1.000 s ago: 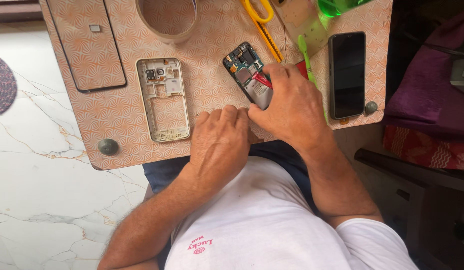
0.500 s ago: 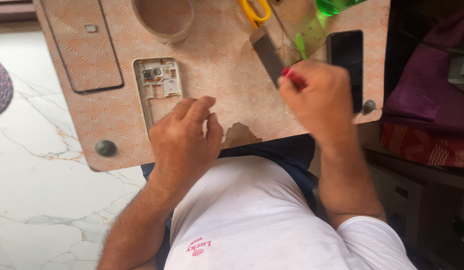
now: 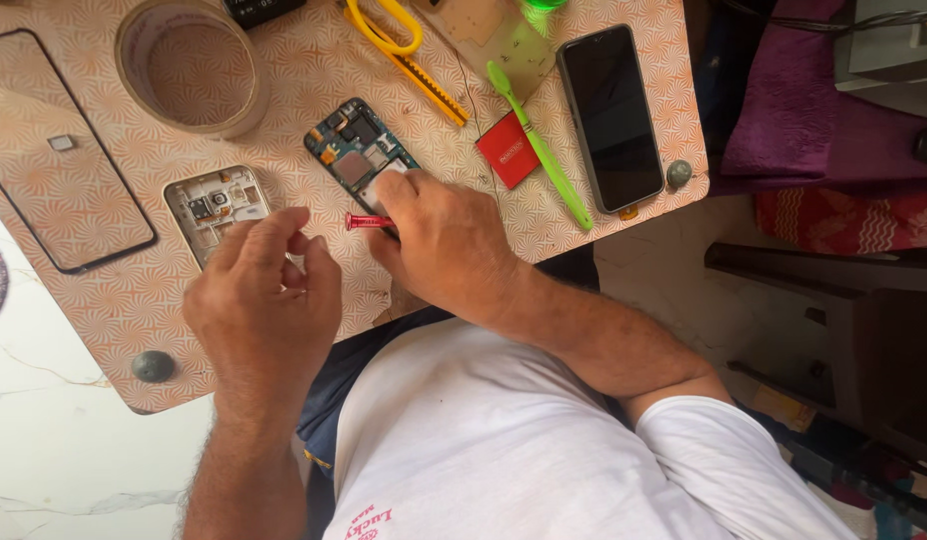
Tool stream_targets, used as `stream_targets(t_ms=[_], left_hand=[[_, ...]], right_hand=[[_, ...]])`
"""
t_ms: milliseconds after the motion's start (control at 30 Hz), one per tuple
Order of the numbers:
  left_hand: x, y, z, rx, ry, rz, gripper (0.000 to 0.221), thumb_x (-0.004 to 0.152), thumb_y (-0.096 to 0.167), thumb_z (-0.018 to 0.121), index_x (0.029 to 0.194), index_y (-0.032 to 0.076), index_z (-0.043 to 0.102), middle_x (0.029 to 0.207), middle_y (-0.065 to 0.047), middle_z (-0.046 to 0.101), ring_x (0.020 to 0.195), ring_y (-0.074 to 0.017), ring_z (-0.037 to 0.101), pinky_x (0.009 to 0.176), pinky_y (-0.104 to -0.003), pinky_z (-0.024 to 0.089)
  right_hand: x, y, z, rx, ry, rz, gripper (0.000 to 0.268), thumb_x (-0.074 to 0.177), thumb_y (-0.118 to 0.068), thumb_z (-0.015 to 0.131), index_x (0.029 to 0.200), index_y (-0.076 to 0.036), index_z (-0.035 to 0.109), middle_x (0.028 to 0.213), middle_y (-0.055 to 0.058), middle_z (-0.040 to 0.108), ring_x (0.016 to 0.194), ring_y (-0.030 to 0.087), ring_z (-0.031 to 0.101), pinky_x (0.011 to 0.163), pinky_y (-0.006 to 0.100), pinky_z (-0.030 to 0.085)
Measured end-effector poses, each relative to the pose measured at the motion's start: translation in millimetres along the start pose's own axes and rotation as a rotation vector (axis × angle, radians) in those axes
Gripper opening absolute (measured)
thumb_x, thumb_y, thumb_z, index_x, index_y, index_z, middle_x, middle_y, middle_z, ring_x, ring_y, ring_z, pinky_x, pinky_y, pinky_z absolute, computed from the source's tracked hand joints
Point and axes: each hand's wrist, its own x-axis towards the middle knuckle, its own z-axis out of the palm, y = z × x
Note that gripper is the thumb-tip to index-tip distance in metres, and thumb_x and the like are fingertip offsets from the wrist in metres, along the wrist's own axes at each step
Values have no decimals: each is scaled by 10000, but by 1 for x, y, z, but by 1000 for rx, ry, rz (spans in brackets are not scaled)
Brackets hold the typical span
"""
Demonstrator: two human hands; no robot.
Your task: The person disassembles a phone frame using a screwdriver, cuts a piece of tape with scissors, and marks the frame using a pencil while sitting at a desk.
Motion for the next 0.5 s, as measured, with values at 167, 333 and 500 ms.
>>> stream_targets(t_ms=[167, 333, 500], left_hand=[[5, -3, -8, -87, 58, -6, 182, 950, -32, 744, 1127, 1, 719, 964, -94, 708, 725, -116, 698, 658, -253, 565], [9, -6, -22, -95, 112, -34, 169, 956, -91, 739, 1117, -42, 721, 967, -133, 695, 799, -145, 706, 677, -256, 582], [9, -5, -29, -49, 139, 3, 146, 981, -124, 717, 1106, -50, 726, 972, -123, 713, 794, -124, 722, 681, -225, 598]], right_hand=[[1, 19, -31, 151, -9, -41, 149, 975, -207, 727, 1017, -76, 671, 969, 123, 692, 835, 321, 711, 716, 422, 574], [-18, 72, -95, 288, -1, 72, 80, 1033, -72, 710, 1090, -17, 701, 948, 105, 675, 754, 162, 644, 657, 299, 512], [-33, 90, -119, 174, 38, 150, 73, 1009, -43, 760, 1063, -6, 727, 888, 95, 667, 703, 176, 581, 631, 313, 455]])
